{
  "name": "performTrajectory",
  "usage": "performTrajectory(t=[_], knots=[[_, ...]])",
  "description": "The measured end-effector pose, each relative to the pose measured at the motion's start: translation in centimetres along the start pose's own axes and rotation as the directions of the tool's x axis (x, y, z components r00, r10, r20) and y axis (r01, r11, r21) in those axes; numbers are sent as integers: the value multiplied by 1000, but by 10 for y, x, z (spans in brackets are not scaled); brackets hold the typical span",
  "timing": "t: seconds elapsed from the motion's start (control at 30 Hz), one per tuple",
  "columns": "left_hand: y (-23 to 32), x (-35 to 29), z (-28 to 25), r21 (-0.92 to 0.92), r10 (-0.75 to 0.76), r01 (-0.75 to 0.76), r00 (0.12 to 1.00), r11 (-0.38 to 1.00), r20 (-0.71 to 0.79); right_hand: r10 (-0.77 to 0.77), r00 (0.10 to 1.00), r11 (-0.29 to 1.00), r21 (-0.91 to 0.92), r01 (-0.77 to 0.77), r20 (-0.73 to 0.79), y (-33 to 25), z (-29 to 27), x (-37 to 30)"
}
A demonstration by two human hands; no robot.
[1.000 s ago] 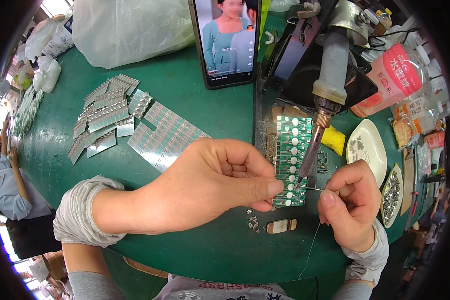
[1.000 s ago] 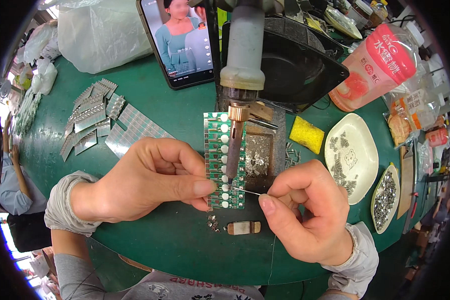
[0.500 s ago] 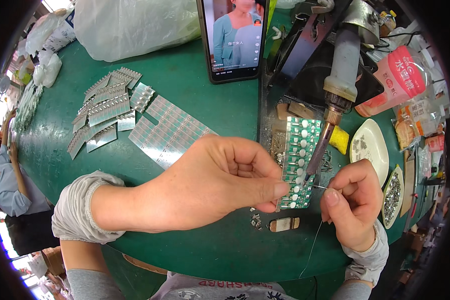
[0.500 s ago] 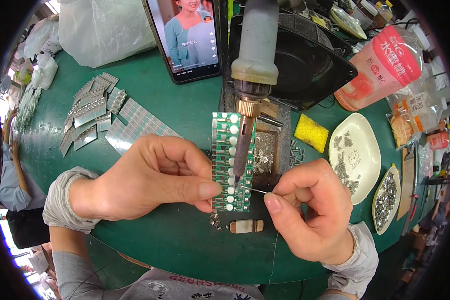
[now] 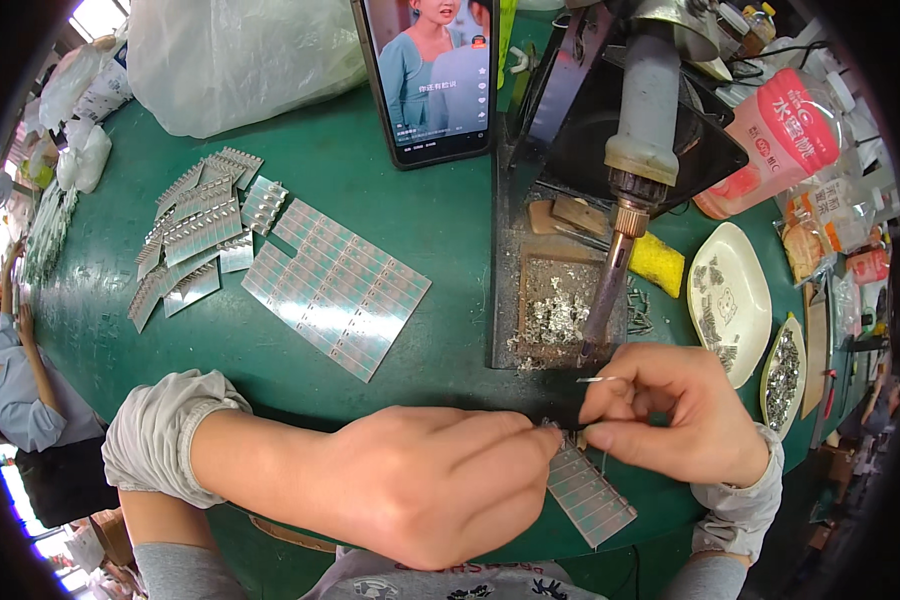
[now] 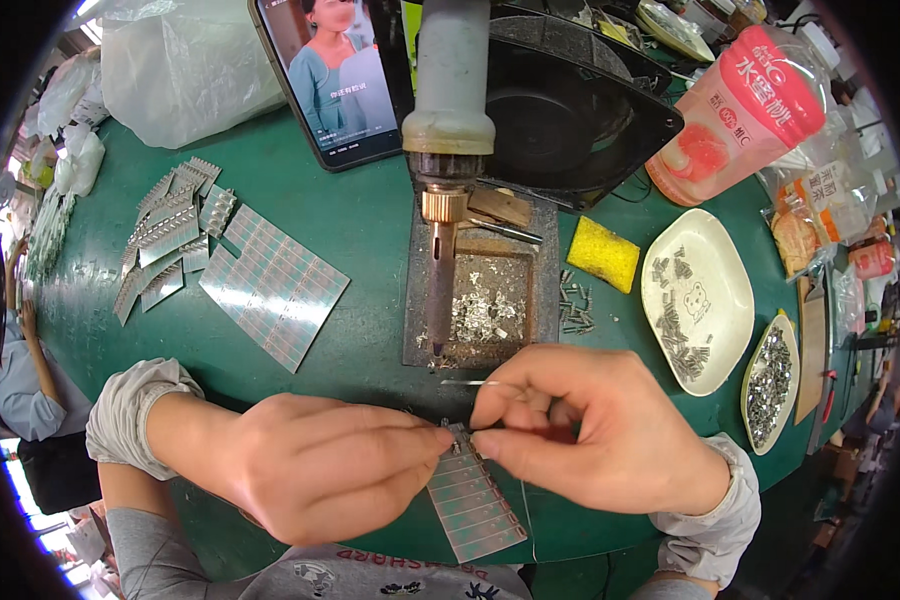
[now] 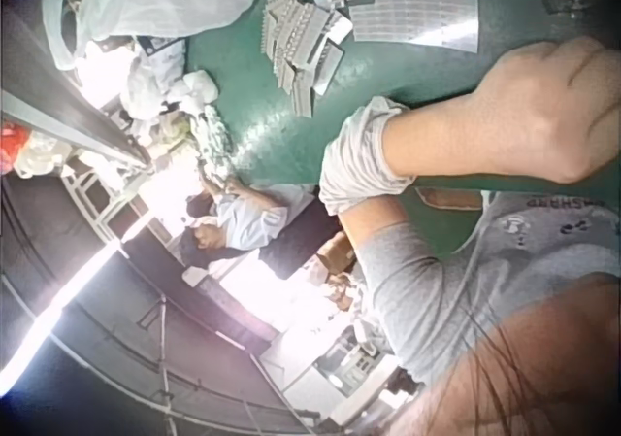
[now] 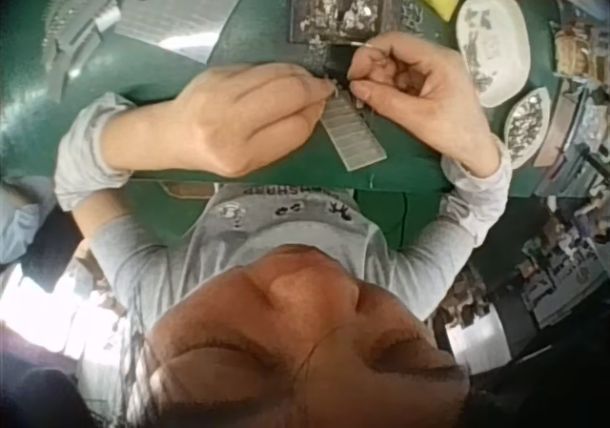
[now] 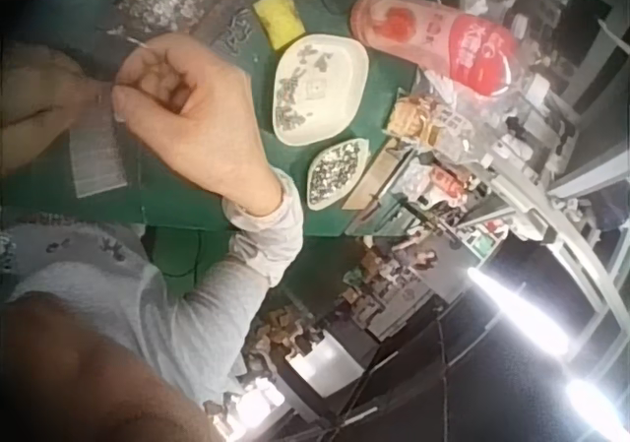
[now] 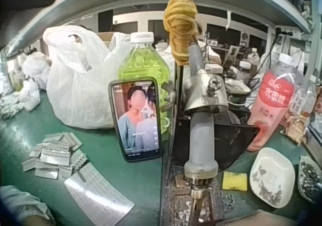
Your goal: The person assembles circuit boards by positioning small electronic components onto the boards by hand and soldering them using a soldering iron and solder wire.
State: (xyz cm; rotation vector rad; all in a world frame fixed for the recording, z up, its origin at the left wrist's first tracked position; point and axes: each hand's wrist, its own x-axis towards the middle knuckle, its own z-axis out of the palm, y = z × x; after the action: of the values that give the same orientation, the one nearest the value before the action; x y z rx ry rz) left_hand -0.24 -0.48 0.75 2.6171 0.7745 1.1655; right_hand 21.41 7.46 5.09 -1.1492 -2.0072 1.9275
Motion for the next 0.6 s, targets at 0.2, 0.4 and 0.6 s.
performTrajectory(t=[0.2, 0.4, 0.6], knots=[[-3, 1, 4, 257, 189, -187, 982, 948, 15, -73, 997, 984, -167, 67, -25, -3, 9, 1], [-2, 3, 5, 181, 128, -114, 989, 977, -72, -109, 988, 989, -114, 97, -108, 3, 16, -1], [-3, 0, 11, 58, 109, -100, 979, 993, -175, -144, 989, 988, -55, 146, 44, 2, 8, 3]])
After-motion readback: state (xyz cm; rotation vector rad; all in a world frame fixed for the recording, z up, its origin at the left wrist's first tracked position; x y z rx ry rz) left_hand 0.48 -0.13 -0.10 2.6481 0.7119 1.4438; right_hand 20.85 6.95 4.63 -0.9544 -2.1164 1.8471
